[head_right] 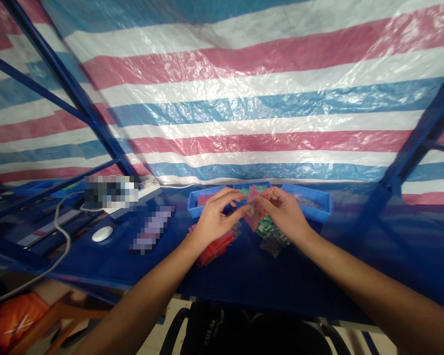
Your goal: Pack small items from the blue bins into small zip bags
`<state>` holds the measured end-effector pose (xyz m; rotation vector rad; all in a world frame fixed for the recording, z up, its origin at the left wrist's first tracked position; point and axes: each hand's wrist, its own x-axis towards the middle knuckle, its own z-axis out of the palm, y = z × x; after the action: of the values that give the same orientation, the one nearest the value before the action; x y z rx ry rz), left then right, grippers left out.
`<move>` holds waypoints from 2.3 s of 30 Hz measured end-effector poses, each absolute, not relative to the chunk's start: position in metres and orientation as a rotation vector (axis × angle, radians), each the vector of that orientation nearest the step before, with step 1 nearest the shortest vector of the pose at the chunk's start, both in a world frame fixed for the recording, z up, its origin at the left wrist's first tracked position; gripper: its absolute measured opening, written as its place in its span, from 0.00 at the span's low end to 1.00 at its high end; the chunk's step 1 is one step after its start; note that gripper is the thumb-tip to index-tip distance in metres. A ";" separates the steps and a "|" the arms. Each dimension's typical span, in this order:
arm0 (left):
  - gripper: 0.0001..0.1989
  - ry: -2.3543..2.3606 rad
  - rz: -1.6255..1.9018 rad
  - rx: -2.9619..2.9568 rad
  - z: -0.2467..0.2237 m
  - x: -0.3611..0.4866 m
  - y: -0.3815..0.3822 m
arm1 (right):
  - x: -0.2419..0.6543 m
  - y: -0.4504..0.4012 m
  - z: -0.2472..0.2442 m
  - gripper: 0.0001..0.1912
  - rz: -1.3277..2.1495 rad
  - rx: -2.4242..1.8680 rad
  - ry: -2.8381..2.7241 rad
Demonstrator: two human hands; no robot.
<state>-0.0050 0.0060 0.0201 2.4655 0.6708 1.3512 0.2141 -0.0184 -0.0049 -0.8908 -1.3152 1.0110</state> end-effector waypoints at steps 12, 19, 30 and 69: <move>0.14 0.836 1.281 2.274 0.019 -0.006 0.005 | 0.210 -0.024 -0.001 0.19 0.898 -0.893 -1.358; 0.14 0.731 1.239 2.093 0.016 -0.002 0.004 | 0.212 -0.017 -0.007 0.32 0.956 -0.897 -1.344; 0.14 0.848 1.430 2.107 0.014 -0.005 0.014 | 0.217 -0.013 -0.008 0.20 0.973 -0.946 -1.281; 0.16 0.709 1.287 2.383 0.016 -0.001 0.004 | 0.214 -0.020 -0.003 0.18 0.896 -0.919 -1.356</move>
<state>-0.0008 0.0039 0.0161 2.3825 0.7091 1.2870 0.2139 -0.0197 -0.0027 -0.9187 -1.3562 0.8962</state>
